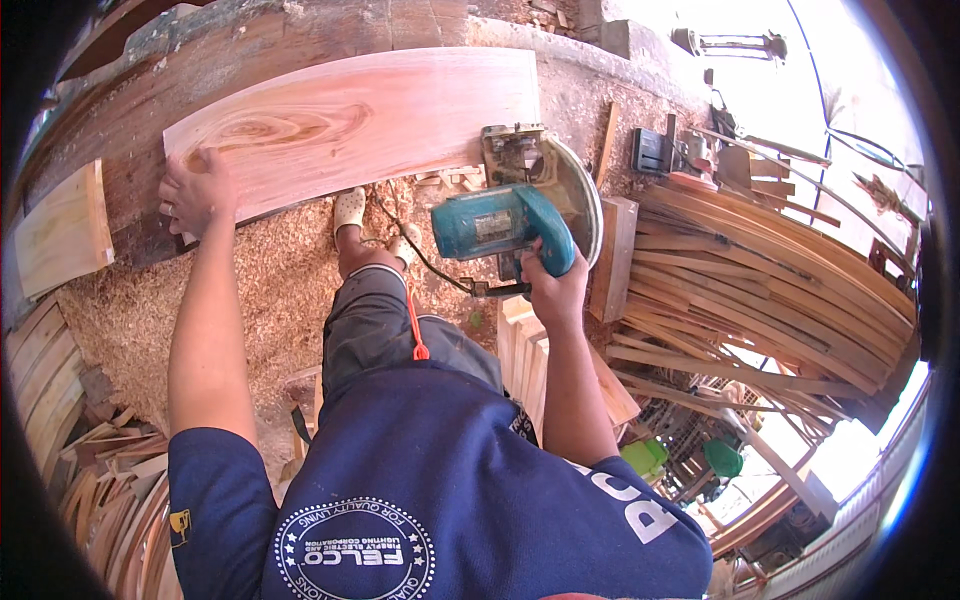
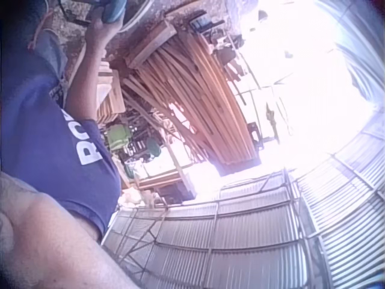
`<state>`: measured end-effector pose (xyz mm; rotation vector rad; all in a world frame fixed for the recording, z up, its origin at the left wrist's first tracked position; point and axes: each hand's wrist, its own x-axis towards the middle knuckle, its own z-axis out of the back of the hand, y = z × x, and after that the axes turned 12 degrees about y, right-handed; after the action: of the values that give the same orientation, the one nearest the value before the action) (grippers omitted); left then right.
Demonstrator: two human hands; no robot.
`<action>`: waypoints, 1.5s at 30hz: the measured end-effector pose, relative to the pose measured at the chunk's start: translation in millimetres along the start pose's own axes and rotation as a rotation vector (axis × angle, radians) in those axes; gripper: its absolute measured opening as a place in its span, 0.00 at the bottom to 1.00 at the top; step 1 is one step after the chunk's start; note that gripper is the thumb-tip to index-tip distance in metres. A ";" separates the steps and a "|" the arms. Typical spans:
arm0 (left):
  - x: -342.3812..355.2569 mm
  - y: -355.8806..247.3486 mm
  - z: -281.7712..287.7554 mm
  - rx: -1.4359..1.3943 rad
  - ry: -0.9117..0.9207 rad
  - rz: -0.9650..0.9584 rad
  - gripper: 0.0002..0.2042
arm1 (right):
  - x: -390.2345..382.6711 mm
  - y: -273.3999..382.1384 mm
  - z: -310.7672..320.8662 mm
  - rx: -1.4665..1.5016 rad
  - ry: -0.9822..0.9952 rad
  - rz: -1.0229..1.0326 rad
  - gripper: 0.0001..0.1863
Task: The person uses a circular saw to cut through wooden boards placed on a workbench.
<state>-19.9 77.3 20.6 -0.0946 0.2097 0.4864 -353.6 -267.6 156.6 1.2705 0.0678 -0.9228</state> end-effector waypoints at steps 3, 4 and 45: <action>2.6 2.4 -2.2 -0.022 -0.018 -0.012 0.36 | -1.0 -5.7 -1.4 0.021 0.012 0.019 0.08; 3.2 3.8 -2.9 -0.022 -0.018 -0.010 0.36 | -1.2 -6.0 -2.2 0.029 0.015 0.024 0.08; 7.8 13.2 -13.4 0.037 -0.021 -0.127 0.32 | 12.2 12.2 -11.0 0.071 0.018 0.016 0.07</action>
<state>-21.9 90.5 5.3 -0.0661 0.1912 0.3571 -333.3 -265.2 156.0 1.3431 0.0387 -0.9066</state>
